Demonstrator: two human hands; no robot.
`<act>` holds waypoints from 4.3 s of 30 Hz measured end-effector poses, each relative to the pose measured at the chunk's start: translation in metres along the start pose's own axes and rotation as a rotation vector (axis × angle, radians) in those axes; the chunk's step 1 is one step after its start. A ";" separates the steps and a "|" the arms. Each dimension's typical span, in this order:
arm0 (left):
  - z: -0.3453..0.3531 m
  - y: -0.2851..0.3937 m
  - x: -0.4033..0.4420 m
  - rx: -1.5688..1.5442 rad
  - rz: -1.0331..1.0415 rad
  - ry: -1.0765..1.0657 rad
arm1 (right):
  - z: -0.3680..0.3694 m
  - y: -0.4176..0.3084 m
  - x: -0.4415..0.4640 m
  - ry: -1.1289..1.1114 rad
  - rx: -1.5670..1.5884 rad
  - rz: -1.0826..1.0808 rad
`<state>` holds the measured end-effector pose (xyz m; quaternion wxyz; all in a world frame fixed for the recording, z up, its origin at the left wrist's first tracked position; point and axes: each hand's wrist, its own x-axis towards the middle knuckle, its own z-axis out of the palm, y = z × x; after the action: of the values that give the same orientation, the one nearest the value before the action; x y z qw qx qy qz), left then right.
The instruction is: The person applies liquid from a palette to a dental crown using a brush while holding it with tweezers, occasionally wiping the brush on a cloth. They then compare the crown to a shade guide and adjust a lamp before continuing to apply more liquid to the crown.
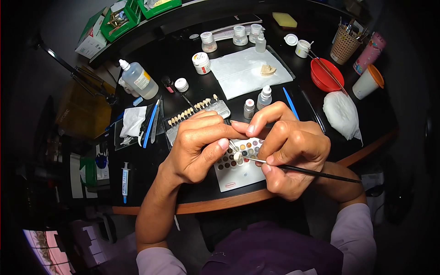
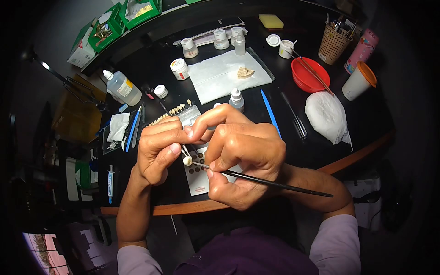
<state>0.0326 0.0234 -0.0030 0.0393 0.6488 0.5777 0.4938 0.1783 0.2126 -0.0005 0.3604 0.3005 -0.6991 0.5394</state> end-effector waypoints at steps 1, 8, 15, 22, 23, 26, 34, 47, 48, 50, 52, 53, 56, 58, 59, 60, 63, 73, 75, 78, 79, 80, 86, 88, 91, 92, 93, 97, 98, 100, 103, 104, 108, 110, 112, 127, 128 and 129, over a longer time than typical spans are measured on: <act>0.000 0.000 0.000 0.010 -0.001 0.002 | 0.000 -0.001 0.000 -0.008 -0.011 0.004; -0.005 0.003 0.000 0.178 0.049 -0.018 | 0.001 0.000 -0.001 -0.041 -0.017 0.003; -0.004 0.002 0.000 0.164 0.058 0.012 | 0.006 0.005 -0.002 0.012 -0.067 -0.044; -0.005 0.003 0.000 0.162 0.057 0.008 | 0.002 0.002 -0.002 -0.054 -0.072 -0.016; -0.005 0.003 0.000 0.164 0.058 0.007 | 0.002 0.002 -0.002 -0.053 -0.072 -0.020; -0.004 0.002 0.000 0.155 0.057 0.005 | 0.001 0.001 -0.003 -0.059 -0.074 -0.011; -0.005 0.003 0.000 0.199 0.076 0.011 | 0.001 0.001 -0.003 -0.053 -0.017 -0.011; -0.008 0.006 -0.001 0.317 0.152 0.015 | -0.002 -0.001 -0.003 -0.091 -0.002 0.029; -0.008 0.006 -0.001 0.319 0.153 0.014 | -0.002 -0.001 -0.003 -0.092 -0.003 0.031; -0.008 0.006 -0.002 0.325 0.156 0.012 | -0.002 -0.001 -0.003 -0.096 -0.007 0.030; -0.008 0.006 -0.002 0.319 0.159 0.021 | -0.001 -0.001 -0.004 -0.096 -0.005 0.029; -0.008 0.005 -0.002 0.317 0.161 0.025 | -0.001 -0.001 -0.004 -0.096 -0.002 0.027; -0.008 0.004 -0.002 0.309 0.163 0.026 | -0.001 0.000 -0.001 -0.108 0.007 0.009; -0.008 0.004 -0.002 0.314 0.161 0.021 | 0.000 0.001 -0.001 -0.107 0.012 0.004; -0.009 0.005 -0.002 0.317 0.159 0.019 | 0.000 0.001 0.000 -0.107 0.015 0.002; -0.008 0.005 -0.002 0.313 0.159 0.022 | 0.000 0.001 -0.001 -0.105 0.017 0.001; -0.008 0.005 -0.002 0.311 0.159 0.026 | 0.000 0.001 -0.001 -0.098 0.021 0.000; -0.007 0.006 -0.001 0.318 0.180 0.037 | -0.001 0.001 -0.001 -0.100 0.023 -0.012; -0.008 0.007 -0.001 0.332 0.189 0.034 | -0.001 0.001 -0.001 -0.106 0.022 -0.009; -0.010 0.009 0.000 0.347 0.197 0.028 | -0.001 0.000 -0.002 -0.118 0.018 0.006; -0.010 0.009 0.000 0.346 0.196 0.030 | -0.002 0.000 -0.003 -0.120 0.014 0.015; -0.009 0.009 0.000 0.345 0.195 0.032 | -0.002 0.000 -0.004 -0.122 0.010 0.025; -0.009 0.009 -0.001 0.327 0.177 0.028 | -0.004 0.001 -0.004 -0.133 0.021 0.027; -0.006 0.007 -0.001 0.304 0.142 0.035 | -0.006 0.002 -0.003 -0.107 0.012 0.037; -0.005 0.008 0.000 0.301 0.060 0.048 | -0.012 0.012 -0.003 -0.042 0.017 0.023; -0.006 0.009 0.000 0.306 0.027 0.054 | -0.012 0.015 -0.003 0.004 0.000 0.030; -0.006 0.009 -0.001 0.313 -0.006 0.052 | -0.012 0.016 -0.003 0.050 -0.017 0.037; -0.004 0.009 -0.002 0.343 -0.088 0.072 | -0.002 0.014 0.000 0.306 -0.048 0.187; -0.002 0.007 -0.002 0.338 -0.092 0.096 | -0.003 0.014 0.002 0.268 -0.160 0.175; -0.002 0.007 -0.002 0.332 -0.116 0.122 | -0.008 0.015 0.006 0.191 -0.382 0.145; -0.005 0.012 0.000 0.113 -0.321 0.149 | -0.016 0.015 0.014 0.041 -0.673 0.016; -0.006 0.017 0.001 -0.106 -0.481 0.170 | -0.017 0.013 0.016 0.004 -0.745 0.003; -0.017 0.011 -0.005 -1.078 -0.723 0.268 | -0.003 0.013 0.010 -0.077 -0.847 -0.091; -0.017 0.006 -0.008 -1.265 -0.709 0.329 | 0.003 0.010 0.009 -0.165 -0.863 -0.107; -0.015 0.001 -0.010 -1.405 -0.669 0.360 | 0.009 0.012 0.006 -0.213 -0.856 -0.115; -0.027 0.027 -0.020 -1.206 -0.589 0.468 | -0.016 -0.003 0.008 0.012 -1.071 -0.261; -0.023 0.039 -0.031 -1.265 -0.583 0.472 | -0.019 0.001 0.009 0.056 -1.020 -0.302; -0.018 0.054 -0.047 -1.324 -0.579 0.472 | -0.022 0.004 0.010 0.101 -0.972 -0.340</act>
<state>0.0662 -0.0412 0.0118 0.4238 0.1893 0.3009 0.8331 0.1737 0.2343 0.0088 0.5742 0.1812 -0.7921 0.1002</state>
